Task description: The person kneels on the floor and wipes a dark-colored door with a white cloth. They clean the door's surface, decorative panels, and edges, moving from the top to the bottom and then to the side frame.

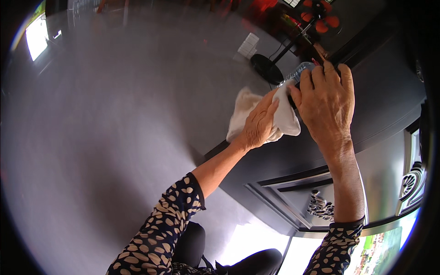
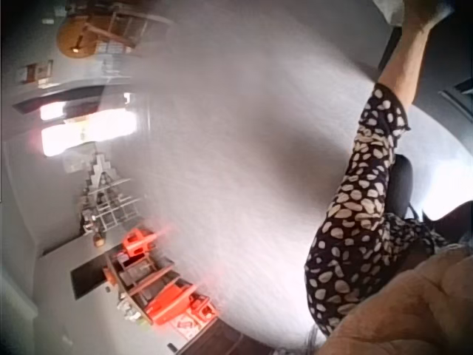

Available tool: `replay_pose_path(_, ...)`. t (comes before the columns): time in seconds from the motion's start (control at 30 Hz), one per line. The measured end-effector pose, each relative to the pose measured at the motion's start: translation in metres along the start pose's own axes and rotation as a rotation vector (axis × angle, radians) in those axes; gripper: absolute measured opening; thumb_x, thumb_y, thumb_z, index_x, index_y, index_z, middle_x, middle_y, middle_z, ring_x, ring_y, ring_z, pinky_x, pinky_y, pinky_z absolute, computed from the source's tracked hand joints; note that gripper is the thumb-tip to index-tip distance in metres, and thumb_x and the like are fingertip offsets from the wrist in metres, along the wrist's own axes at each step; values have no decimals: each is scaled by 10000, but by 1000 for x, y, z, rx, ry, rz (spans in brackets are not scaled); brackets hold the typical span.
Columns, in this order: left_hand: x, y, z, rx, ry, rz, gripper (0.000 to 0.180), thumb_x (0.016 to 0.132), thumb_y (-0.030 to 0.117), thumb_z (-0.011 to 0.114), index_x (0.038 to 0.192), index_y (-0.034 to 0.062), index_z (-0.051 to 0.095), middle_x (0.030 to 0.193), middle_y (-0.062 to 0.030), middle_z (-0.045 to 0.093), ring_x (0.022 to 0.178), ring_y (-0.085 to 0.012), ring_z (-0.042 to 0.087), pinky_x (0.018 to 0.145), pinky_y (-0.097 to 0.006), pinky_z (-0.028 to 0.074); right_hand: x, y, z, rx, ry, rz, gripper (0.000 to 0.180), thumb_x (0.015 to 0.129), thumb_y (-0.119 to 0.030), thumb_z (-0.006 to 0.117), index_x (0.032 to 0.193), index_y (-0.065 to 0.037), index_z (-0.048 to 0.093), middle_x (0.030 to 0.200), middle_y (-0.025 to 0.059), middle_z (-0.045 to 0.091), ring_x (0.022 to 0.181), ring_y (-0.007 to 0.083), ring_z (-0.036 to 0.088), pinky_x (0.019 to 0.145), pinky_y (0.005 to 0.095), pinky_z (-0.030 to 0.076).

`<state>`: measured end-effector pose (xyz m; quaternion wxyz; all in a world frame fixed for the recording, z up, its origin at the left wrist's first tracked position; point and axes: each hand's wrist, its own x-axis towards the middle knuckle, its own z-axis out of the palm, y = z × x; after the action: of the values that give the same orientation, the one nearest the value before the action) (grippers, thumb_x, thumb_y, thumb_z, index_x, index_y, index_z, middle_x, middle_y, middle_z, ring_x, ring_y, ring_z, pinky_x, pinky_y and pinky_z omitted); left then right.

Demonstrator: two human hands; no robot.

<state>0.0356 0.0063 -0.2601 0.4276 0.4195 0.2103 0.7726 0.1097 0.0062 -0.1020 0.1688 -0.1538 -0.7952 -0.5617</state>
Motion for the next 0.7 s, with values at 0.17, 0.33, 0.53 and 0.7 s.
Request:
replay_pose_path(0.17, -22, -29, -42, 133, -129, -306, 441, 901, 339, 502, 1221, 40, 445, 1057, -72, 496, 900, -152, 524, 818, -267, 425, -14, -17, 7, 117, -12, -58, 281, 743, -328, 676, 657, -69, 609, 655, 29, 549, 745, 181, 529, 834, 364, 378)
replay_pose_path(0.33, -25, -102, -71, 385, -59, -19, 281, 912, 281, 407, 1051, 38, 440, 838, -9, 471, 768, -91, 483, 741, -247, 420, -13, -17, 2, 152, 16, -49, 236, 708, -266, 719, 633, -89, 582, 648, 1, 533, 750, 157, 533, 786, 336, 366)
replay_pose_path(0.53, -64, -93, -94, 163, 21, -416, 362, 891, 381, 397, 1091, 89, 473, 903, -2, 441, 855, -74, 429, 804, -200, 353, -19, -15, 7, 219, 36, -13, 217, 680, -227, 741, 635, -98, 572, 648, -4, 524, 728, 149, 523, 766, 335, 371)
replay_pose_path(0.7, -112, -147, -138, -254, 228, -507, 162, 920, 198, 376, 963, 79, 477, 784, -12, 464, 559, -74, 488, 476, -152, 371, -16, -18, 9, 251, 54, -42, 208, 655, -188, 755, 639, -95, 571, 667, -6, 535, 724, 147, 517, 772, 331, 368)
